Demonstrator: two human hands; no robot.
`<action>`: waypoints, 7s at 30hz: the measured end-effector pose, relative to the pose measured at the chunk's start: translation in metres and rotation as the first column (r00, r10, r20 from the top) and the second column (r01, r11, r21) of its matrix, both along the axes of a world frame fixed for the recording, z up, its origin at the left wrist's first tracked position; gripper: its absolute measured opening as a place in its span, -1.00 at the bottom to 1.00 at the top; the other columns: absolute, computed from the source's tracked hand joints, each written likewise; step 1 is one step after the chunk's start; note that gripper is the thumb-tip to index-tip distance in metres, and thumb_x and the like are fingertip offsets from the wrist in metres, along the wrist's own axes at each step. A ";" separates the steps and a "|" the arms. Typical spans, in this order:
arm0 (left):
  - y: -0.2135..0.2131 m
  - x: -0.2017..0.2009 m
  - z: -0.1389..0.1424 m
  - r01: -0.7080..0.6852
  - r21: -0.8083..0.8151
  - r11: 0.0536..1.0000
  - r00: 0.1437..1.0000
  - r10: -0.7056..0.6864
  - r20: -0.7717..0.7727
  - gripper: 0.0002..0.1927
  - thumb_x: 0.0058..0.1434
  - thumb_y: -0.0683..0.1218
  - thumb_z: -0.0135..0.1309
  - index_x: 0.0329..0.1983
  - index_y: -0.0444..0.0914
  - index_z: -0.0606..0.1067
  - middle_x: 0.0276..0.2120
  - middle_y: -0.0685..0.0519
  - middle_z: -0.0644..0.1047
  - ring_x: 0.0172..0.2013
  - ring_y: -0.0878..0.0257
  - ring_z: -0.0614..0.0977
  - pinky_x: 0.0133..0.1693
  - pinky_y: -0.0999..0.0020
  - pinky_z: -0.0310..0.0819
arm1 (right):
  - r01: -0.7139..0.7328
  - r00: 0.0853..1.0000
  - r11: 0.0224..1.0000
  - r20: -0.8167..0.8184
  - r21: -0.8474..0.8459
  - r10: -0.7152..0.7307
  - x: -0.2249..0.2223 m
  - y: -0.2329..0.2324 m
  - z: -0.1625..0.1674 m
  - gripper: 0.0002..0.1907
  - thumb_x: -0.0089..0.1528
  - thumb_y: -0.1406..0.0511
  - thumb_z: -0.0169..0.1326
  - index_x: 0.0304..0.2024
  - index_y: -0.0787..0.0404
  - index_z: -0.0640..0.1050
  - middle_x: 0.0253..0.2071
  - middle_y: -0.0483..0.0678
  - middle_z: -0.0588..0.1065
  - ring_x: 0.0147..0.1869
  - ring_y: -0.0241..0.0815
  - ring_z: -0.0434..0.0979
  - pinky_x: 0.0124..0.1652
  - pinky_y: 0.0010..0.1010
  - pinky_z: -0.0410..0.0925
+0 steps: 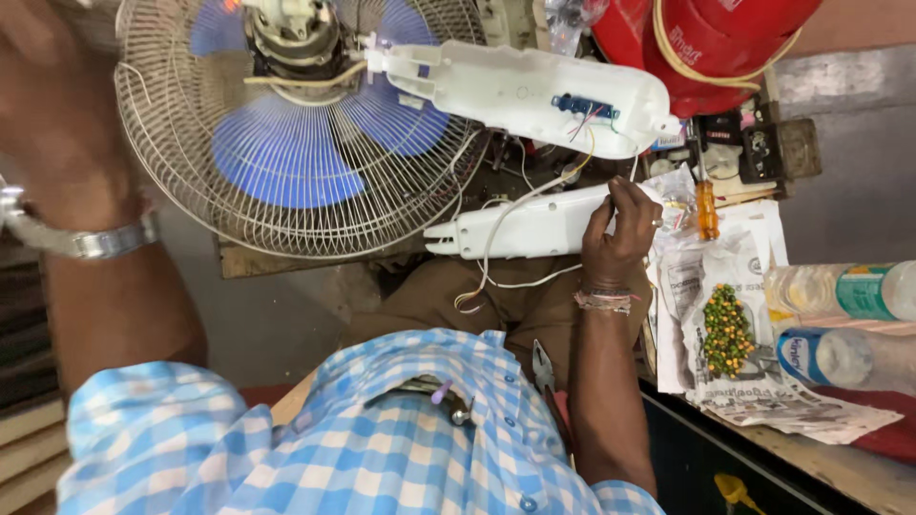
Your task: The person repairs a disassembled electric fan by stripping and connecting wires inside the fan housing. They use pliers to cut and strip wire ends, then twist and join wires to the internal switch. The fan housing and power cord are handled throughout the process.
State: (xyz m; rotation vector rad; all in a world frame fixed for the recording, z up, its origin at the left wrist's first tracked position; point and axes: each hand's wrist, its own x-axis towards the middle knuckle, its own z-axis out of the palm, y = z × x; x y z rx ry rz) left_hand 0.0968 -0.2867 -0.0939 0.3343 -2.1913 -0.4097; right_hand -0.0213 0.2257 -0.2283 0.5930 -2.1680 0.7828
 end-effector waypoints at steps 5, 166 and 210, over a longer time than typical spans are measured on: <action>0.035 0.003 0.029 0.161 -0.094 0.982 0.975 -0.143 0.170 -0.73 0.36 -0.20 0.09 0.11 -0.27 0.52 -0.06 -0.11 0.55 -0.09 0.05 0.58 -0.01 0.17 0.49 | -0.005 1.000 1.000 0.015 -0.024 0.006 -0.002 0.000 0.006 -0.65 0.22 0.63 0.11 0.03 0.33 0.55 0.01 0.14 0.55 0.09 0.14 0.55 0.08 -0.12 0.42; 0.400 -0.254 -0.142 0.775 -0.067 0.628 0.517 -0.568 0.640 -0.78 0.34 -0.13 -0.11 -0.11 -0.27 0.54 -0.25 -0.14 0.64 -0.21 0.04 0.68 -0.15 0.12 0.56 | 0.508 0.803 0.774 0.533 -0.378 -0.267 -0.046 0.052 0.011 -0.80 0.21 0.30 0.26 -0.13 0.24 0.62 -0.16 0.02 0.61 -0.07 -0.07 0.63 -0.03 -0.32 0.44; 0.380 -0.241 -0.146 0.730 -0.041 0.682 0.540 -0.538 0.647 -0.74 0.41 -0.07 -0.11 -0.07 -0.26 0.57 -0.17 -0.17 0.63 -0.13 -0.07 0.64 -0.07 -0.08 0.47 | 0.461 0.664 0.748 0.374 0.478 -0.648 0.080 0.208 0.002 -0.61 0.11 0.38 0.22 0.01 0.16 0.66 0.20 0.22 0.48 0.10 0.31 0.50 0.02 0.00 0.38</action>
